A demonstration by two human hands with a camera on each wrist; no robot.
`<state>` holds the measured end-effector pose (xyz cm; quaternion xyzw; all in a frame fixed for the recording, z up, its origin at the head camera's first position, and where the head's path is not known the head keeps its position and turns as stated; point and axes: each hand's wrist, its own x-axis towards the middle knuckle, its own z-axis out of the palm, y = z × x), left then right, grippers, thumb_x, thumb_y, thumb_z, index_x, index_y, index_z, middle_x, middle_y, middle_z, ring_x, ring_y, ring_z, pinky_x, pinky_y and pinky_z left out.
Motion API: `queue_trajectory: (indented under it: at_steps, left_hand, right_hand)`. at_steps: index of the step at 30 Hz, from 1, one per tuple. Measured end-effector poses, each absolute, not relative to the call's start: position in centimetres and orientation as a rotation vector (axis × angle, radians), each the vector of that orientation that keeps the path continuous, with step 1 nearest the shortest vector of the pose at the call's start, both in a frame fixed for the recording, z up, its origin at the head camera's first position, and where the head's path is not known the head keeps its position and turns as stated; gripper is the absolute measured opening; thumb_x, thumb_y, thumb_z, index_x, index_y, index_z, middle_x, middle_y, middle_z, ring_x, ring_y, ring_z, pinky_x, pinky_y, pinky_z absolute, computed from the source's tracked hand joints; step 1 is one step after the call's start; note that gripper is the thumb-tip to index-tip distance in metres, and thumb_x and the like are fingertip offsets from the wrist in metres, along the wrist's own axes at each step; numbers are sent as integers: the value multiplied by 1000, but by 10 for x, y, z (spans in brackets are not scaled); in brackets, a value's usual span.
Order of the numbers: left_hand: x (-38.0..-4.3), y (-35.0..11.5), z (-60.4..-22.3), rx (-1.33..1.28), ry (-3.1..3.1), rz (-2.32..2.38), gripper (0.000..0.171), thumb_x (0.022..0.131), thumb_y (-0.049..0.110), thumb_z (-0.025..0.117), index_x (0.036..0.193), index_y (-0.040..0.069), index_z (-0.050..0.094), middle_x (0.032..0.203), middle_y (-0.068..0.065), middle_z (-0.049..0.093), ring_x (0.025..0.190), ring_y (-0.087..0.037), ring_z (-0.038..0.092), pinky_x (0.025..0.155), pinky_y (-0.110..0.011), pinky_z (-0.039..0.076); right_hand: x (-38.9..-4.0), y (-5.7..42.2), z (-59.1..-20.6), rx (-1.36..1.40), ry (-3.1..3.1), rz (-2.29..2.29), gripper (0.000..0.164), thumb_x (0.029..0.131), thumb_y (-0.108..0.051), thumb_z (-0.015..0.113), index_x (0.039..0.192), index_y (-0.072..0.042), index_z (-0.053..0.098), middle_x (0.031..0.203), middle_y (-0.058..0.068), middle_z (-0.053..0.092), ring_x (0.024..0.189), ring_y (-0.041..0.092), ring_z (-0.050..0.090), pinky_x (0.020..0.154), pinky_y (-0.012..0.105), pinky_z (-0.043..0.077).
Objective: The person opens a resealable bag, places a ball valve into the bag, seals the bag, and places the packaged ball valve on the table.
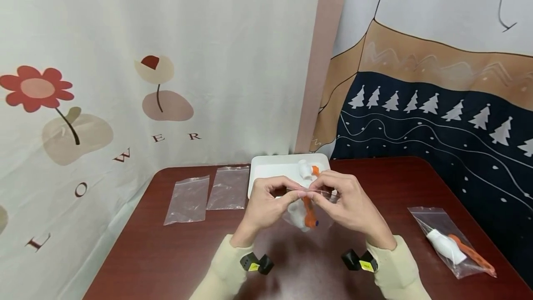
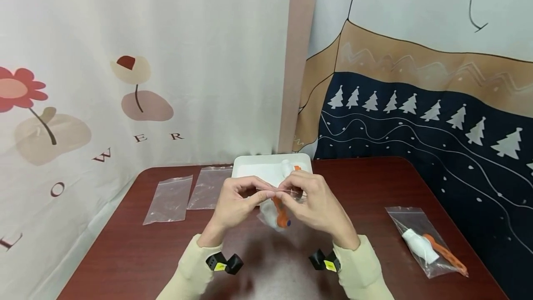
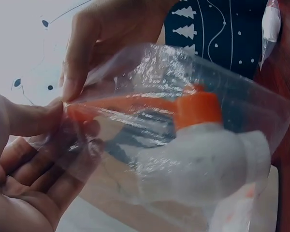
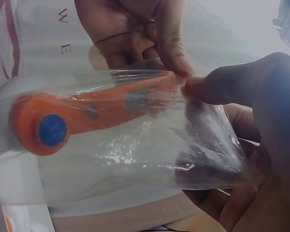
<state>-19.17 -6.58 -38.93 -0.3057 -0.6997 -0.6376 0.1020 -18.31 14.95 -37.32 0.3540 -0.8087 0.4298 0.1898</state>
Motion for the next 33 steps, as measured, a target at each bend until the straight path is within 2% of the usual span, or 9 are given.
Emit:
queue_trajectory:
  at_steps: [10, 18, 29, 33]
  left_hand:
    - [-186, -66, -383, -800, -2054, -1873, 7, 85, 8, 83, 85, 2, 80, 82, -15, 78, 65, -6, 67, 57, -17, 52]
    - [-187, -71, -380, -749, -2102, -1803, 8, 87, 9, 82, 87, 1, 80, 83, -13, 78, 68, -2, 66, 60, -17, 53]
    - [-187, -73, -378, -763, -2136, -1775, 4, 88, 10, 81, 88, 6, 81, 84, -9, 79, 72, -5, 69, 65, -23, 59]
    - [-187, -74, -377, -741, -2136, -1745, 6, 88, 12, 81, 88, 6, 82, 83, -9, 79, 69, -5, 67, 61, -21, 57]
  right_hand:
    - [-182, 150, -371, 963, -2286, 1237, 15, 90, -13, 79, 89, -26, 72, 75, -11, 55, 68, 8, 52, 52, 26, 44]
    - [-184, 157, -372, 935, -2320, 1240, 5, 92, -16, 78, 90, -18, 74, 74, -10, 53, 65, 12, 51, 53, 22, 42]
    - [-184, 158, -373, 895, -2344, 1234, 6, 91, -16, 79, 90, -19, 74, 74, -10, 54, 66, 11, 51, 53, 25, 44]
    - [-184, 160, -372, 898, -2337, 1219, 8, 90, -15, 79, 90, -20, 74, 75, -11, 55, 66, 10, 51, 53, 23, 44]
